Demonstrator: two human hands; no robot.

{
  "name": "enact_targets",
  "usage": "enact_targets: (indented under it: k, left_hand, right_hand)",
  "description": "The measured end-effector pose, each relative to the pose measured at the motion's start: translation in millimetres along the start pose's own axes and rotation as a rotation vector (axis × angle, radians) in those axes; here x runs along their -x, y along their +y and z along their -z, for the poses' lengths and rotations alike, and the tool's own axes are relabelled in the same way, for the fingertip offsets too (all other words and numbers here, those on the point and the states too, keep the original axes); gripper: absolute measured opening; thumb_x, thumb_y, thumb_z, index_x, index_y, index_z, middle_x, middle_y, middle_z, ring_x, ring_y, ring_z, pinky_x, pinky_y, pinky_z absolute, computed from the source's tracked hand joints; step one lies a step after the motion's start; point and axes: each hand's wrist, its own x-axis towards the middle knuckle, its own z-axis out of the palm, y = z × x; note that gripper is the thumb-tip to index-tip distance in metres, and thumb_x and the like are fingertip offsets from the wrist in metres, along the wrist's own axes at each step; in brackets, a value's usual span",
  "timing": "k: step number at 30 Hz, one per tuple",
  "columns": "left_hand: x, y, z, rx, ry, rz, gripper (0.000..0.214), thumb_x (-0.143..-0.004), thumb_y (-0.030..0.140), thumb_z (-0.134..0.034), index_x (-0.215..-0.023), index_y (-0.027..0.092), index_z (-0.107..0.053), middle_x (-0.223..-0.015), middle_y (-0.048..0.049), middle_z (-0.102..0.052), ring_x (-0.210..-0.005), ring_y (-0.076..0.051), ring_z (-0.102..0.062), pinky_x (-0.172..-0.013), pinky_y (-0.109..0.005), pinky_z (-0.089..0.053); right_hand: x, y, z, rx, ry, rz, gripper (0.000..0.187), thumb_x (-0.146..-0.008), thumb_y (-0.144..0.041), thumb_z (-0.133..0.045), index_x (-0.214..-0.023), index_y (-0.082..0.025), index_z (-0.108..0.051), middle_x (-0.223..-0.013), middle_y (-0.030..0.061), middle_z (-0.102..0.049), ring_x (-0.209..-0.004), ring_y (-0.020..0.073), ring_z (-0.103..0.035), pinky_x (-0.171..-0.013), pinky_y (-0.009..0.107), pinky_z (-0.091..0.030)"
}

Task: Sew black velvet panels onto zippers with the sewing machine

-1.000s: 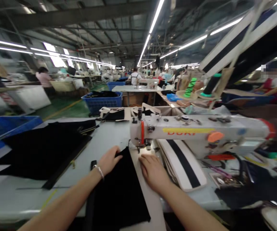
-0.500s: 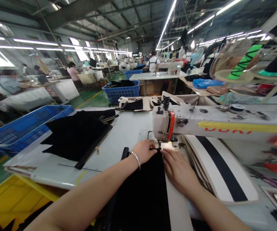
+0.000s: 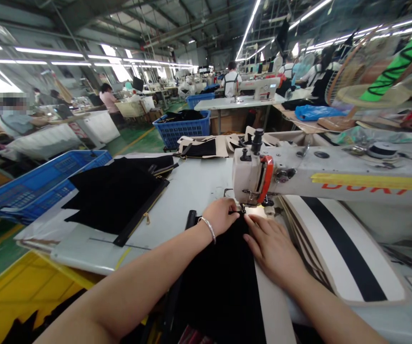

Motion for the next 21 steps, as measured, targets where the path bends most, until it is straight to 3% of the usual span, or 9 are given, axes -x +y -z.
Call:
enact_targets:
  k: [3,6,11,21]
  left_hand:
    - [15,7,7.0,-0.061,-0.051,-0.215,0.015,-0.087,0.023,-0.056,-0.098,0.018,-0.064,-0.107,-0.0063,-0.066,-0.105,-0.022,-0.057,-0.097,-0.037,-0.044]
    - [29,8,8.4,-0.108,-0.109,-0.382,0.026,-0.094,0.023,-0.046,-0.112,0.015,-0.062,-0.119,-0.0082,-0.064,-0.115,-0.021,-0.054,-0.105,-0.038,-0.040]
    - [27,0,5.0,-0.112,-0.102,-0.380,0.031,-0.096,0.023,-0.043,-0.121,0.014,-0.060,-0.128,-0.0065,-0.061,-0.123,-0.018,-0.050,-0.112,-0.035,-0.036]
    - [23,-2,3.3,-0.112,-0.096,-0.399,0.030,-0.094,0.018,-0.044,-0.118,0.014,-0.062,-0.127,-0.0065,-0.062,-0.123,-0.018,-0.051,-0.113,-0.034,-0.035]
  right_hand:
    - [1,1,0,-0.031,0.016,0.015,0.047,-0.097,-0.041,-0.040,-0.139,-0.022,-0.043,-0.135,0.0067,-0.049,-0.121,0.0267,-0.044,-0.103,0.046,-0.035]
    - [1,2,0,-0.056,0.021,0.033,0.043,-0.096,-0.040,-0.042,-0.135,-0.023,-0.048,-0.132,0.0065,-0.051,-0.120,0.0262,-0.045,-0.104,0.046,-0.035]
    - [0,2,-1,-0.036,0.026,0.010,0.045,-0.097,-0.039,-0.040,-0.138,-0.024,-0.045,-0.135,0.0058,-0.048,-0.123,0.0266,-0.043,-0.105,0.046,-0.035]
    - [-3,0,-2,-0.032,0.038,0.003,0.045,-0.097,-0.038,-0.041,-0.139,-0.023,-0.045,-0.136,0.0049,-0.047,-0.124,0.0248,-0.042,-0.109,0.044,-0.034]
